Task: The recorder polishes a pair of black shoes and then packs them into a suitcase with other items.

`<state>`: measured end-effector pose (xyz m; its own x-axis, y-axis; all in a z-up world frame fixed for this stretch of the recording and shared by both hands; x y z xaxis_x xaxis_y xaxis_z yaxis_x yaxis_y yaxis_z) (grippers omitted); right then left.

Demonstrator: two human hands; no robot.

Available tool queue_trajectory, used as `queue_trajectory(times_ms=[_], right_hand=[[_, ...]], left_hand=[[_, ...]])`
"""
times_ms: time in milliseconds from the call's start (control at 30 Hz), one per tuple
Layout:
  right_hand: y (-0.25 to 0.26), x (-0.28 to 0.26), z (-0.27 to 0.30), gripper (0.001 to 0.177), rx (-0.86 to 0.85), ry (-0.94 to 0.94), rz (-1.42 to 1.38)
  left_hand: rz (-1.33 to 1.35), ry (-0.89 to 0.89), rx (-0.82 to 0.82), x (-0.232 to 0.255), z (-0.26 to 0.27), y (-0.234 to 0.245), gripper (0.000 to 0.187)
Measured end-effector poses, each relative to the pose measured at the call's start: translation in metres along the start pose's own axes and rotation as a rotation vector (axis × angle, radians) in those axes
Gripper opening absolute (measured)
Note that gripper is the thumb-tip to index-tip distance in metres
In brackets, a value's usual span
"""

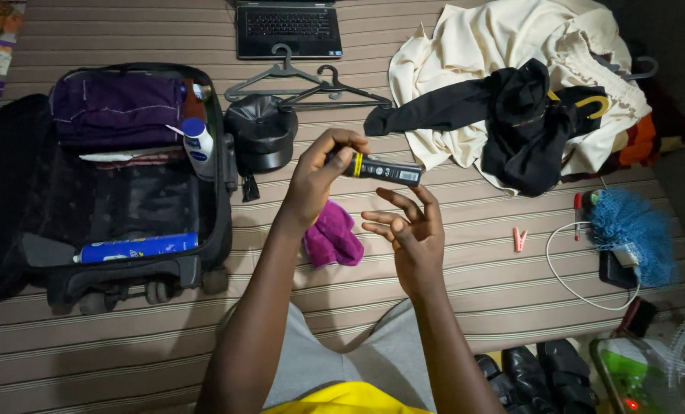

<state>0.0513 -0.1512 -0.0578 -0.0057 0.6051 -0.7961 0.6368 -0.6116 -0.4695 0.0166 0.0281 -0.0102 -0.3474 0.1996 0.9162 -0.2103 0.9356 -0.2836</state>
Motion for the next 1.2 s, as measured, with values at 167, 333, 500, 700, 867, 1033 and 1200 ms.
queue_trajectory(times_ms=[167, 333, 500, 700, 867, 1033, 1200], right_hand=[[-0.001, -0.004, -0.005, 0.079, 0.028, -0.013, 0.012], [-0.001, -0.006, -0.008, 0.071, 0.077, -0.023, 0.036], [0.008, 0.000, -0.007, 0.065, 0.120, -0.034, 0.041], [0.001, -0.009, -0.009, 0.068, 0.084, 0.000, -0.006], [0.002, -0.008, -0.011, 0.070, 0.077, -0.004, -0.008], [0.001, -0.009, -0.011, 0.070, 0.072, 0.009, -0.002], [0.001, -0.013, -0.013, 0.068, 0.057, 0.013, 0.048]], left_hand=[[0.021, 0.013, -0.016, -0.008, 0.010, 0.001, 0.024], [0.023, 0.088, -0.014, -0.018, 0.020, 0.003, 0.027], [0.120, 0.096, -0.019, -0.023, 0.025, 0.001, 0.033], [0.162, 0.096, -0.012, -0.025, 0.026, 0.004, 0.034], [0.132, 0.092, 0.000, -0.027, 0.027, 0.006, 0.033], [0.104, 0.068, 0.000, -0.025, 0.027, 0.006, 0.033], [0.168, 0.080, 0.049, -0.021, 0.031, 0.006, 0.033]])
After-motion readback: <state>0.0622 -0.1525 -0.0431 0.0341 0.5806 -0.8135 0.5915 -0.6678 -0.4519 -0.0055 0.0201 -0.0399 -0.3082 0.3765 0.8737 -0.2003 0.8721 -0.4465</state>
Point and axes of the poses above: each hand's wrist, its own z-axis away from the middle knuckle, its own y-axis out of the back of the hand, x = y × z, the point moved 8 cm from there along -z, towards the middle knuckle, and after that the axes turned 8 degrees about y, right-handed, at the moved point
